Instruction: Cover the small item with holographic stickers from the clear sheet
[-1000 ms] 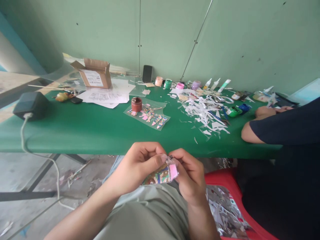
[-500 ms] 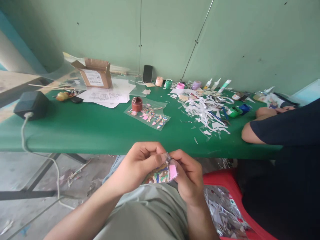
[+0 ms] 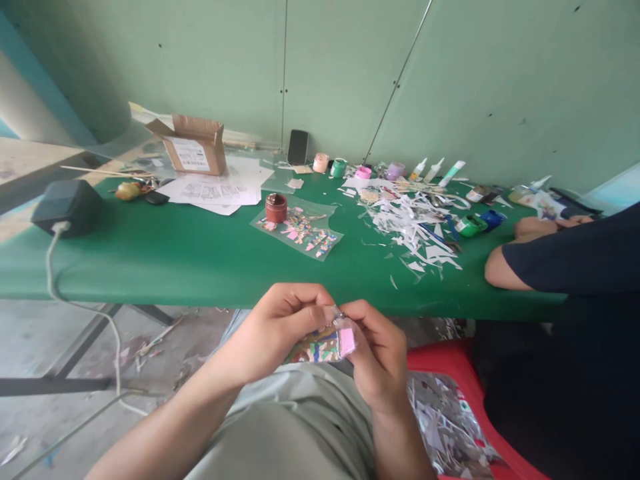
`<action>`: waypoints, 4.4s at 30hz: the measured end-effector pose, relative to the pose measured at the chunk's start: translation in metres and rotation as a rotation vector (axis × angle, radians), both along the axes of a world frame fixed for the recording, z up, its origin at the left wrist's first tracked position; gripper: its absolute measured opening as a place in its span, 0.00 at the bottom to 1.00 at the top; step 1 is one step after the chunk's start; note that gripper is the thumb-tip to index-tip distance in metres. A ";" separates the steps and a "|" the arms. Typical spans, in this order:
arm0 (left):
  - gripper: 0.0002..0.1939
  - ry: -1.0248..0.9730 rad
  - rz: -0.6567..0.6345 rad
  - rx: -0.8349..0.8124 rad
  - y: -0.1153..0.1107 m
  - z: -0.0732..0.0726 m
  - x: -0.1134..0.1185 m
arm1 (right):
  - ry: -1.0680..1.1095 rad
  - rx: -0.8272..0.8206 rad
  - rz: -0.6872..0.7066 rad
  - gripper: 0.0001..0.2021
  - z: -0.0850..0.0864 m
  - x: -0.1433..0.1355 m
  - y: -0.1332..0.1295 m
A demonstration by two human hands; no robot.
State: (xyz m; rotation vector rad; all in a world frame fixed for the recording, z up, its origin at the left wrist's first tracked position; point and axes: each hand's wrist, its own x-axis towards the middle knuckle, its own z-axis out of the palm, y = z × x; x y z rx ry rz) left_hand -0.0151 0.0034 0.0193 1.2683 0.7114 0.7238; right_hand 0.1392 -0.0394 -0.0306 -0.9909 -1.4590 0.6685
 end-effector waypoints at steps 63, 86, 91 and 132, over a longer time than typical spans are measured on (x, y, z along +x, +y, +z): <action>0.17 -0.095 -0.028 0.009 -0.004 -0.004 0.003 | -0.101 0.078 0.019 0.10 0.006 0.005 -0.005; 0.17 -0.129 -0.012 -0.026 -0.003 -0.004 0.006 | -0.144 0.093 -0.004 0.10 0.009 0.004 -0.007; 0.17 -0.113 -0.015 -0.030 -0.006 -0.005 0.005 | -0.094 0.029 0.048 0.12 0.008 0.006 -0.007; 0.10 0.457 0.472 1.467 0.004 -0.016 0.005 | 0.723 -0.365 0.091 0.23 0.018 -0.001 0.008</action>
